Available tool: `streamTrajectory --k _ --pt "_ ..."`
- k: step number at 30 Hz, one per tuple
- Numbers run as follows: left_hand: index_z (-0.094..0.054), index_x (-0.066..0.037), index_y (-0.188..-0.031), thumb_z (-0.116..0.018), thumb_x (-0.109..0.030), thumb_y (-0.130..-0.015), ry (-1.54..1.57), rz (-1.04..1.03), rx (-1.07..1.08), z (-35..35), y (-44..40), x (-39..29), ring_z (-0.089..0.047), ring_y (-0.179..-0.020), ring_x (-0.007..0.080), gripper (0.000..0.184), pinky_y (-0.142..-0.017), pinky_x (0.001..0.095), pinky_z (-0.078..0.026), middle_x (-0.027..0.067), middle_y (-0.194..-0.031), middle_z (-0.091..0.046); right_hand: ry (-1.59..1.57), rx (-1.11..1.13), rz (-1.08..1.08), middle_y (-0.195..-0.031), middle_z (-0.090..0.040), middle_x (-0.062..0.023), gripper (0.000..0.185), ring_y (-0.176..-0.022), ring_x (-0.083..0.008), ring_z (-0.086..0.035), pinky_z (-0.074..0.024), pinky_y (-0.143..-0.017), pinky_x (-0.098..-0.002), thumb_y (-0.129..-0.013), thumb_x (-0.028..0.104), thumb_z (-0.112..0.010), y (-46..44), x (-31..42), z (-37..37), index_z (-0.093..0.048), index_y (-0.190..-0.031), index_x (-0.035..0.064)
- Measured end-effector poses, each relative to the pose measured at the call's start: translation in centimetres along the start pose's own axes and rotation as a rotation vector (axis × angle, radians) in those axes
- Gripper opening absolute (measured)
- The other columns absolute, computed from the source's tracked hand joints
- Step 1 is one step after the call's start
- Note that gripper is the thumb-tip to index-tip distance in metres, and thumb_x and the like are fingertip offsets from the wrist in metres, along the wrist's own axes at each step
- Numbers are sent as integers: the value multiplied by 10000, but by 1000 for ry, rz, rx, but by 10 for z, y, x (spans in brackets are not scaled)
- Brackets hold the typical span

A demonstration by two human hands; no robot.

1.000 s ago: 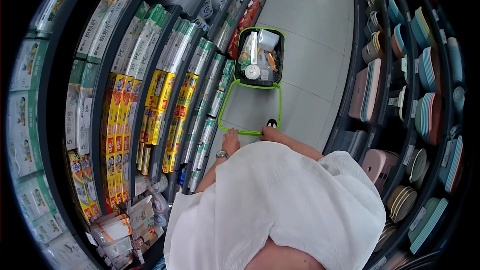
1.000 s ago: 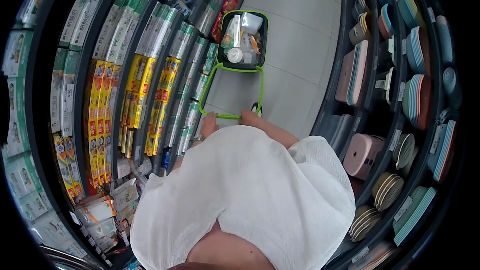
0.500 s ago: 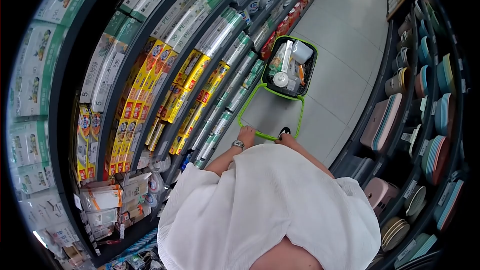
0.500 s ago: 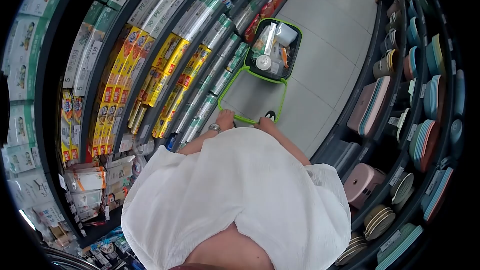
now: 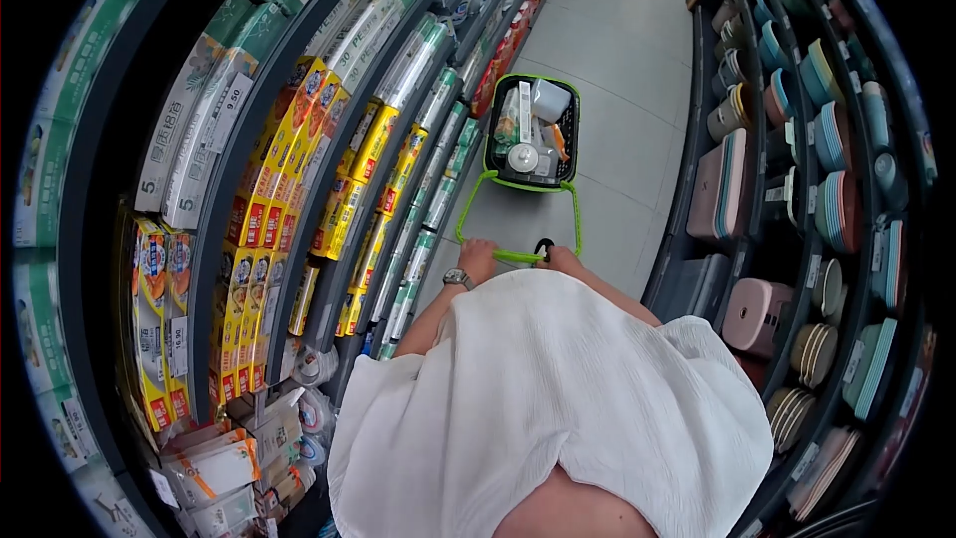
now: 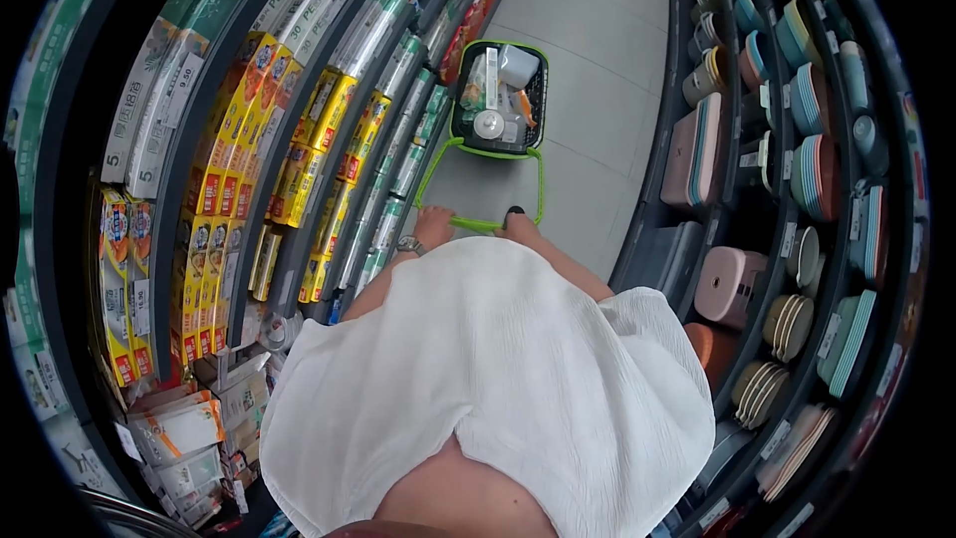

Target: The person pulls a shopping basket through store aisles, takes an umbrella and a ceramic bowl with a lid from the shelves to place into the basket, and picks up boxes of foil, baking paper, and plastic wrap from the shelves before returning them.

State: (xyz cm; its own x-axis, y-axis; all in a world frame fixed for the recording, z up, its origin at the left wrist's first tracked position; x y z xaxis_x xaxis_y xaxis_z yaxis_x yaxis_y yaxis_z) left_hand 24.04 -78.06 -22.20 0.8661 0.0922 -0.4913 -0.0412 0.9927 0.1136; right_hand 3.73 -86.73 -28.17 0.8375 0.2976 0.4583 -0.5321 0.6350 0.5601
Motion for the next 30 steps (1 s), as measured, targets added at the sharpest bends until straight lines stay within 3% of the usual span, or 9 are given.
streamTrajectory --k 8,13,20,22,25,30 --pt "-727 -112 -1027 -723 -146 -797 41 -46 -28 17 31 12 -605 -1061 328 232 -1003 482 -415 117 -1013 -698 -126 -211 0 -915 -705 -259 500 -877 -419 -688 -541 -785 -494 -840 425 -787 56 41 -4 -688 -948 -53" --pt "-719 -113 -959 -739 -147 -793 72 -70 -184 36 67 36 -601 -1044 320 170 -997 478 -414 112 -969 -688 -112 -167 -73 -944 -713 -242 525 -901 -404 -691 -543 -801 -486 -858 477 -761 74 73 -40 -694 -983 -29" --pt "-720 -102 -931 -753 -115 -791 128 -44 -116 59 104 49 -600 -1037 321 145 -1008 465 -398 101 -978 -692 -79 -66 -100 -985 -708 -246 494 -948 -408 -691 -553 -830 -494 -842 466 -757 94 106 -59 -727 -966 -11" --pt "-711 -96 -1014 -807 -144 -773 128 -57 -102 60 110 47 -595 -1050 321 264 -998 474 -392 93 -990 -688 -76 -62 -86 -981 -712 -240 494 -944 -406 -693 -554 -825 -492 -840 468 -758 99 105 -59 -728 -968 -9" --pt "-731 -104 -939 -776 -135 -789 142 -36 -122 72 119 40 -608 -1025 304 160 -1010 458 -396 89 -962 -702 -71 -43 -66 -973 -730 -217 506 -926 -393 -703 -558 -807 -478 -842 492 -759 106 103 -62 -732 -991 9" --pt "-744 -98 -968 -805 -131 -768 136 -34 -110 79 126 43 -604 -1050 301 212 -1030 465 -380 87 -994 -707 -90 -14 -39 -940 -739 -205 505 -887 -388 -708 -560 -778 -470 -853 509 -753 112 113 -59 -736 -1002 27"
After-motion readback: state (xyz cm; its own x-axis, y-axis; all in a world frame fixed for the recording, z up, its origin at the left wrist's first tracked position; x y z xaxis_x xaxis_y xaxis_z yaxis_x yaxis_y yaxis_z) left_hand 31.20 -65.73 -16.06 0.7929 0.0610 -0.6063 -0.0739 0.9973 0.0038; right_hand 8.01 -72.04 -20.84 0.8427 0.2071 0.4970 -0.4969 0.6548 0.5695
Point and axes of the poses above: each hand's wrist, its own y-axis away from the middle knuckle, its own z-axis out of the back of the hand, x = y × z, the point moved 9 cm from there along -y, towards the middle knuckle
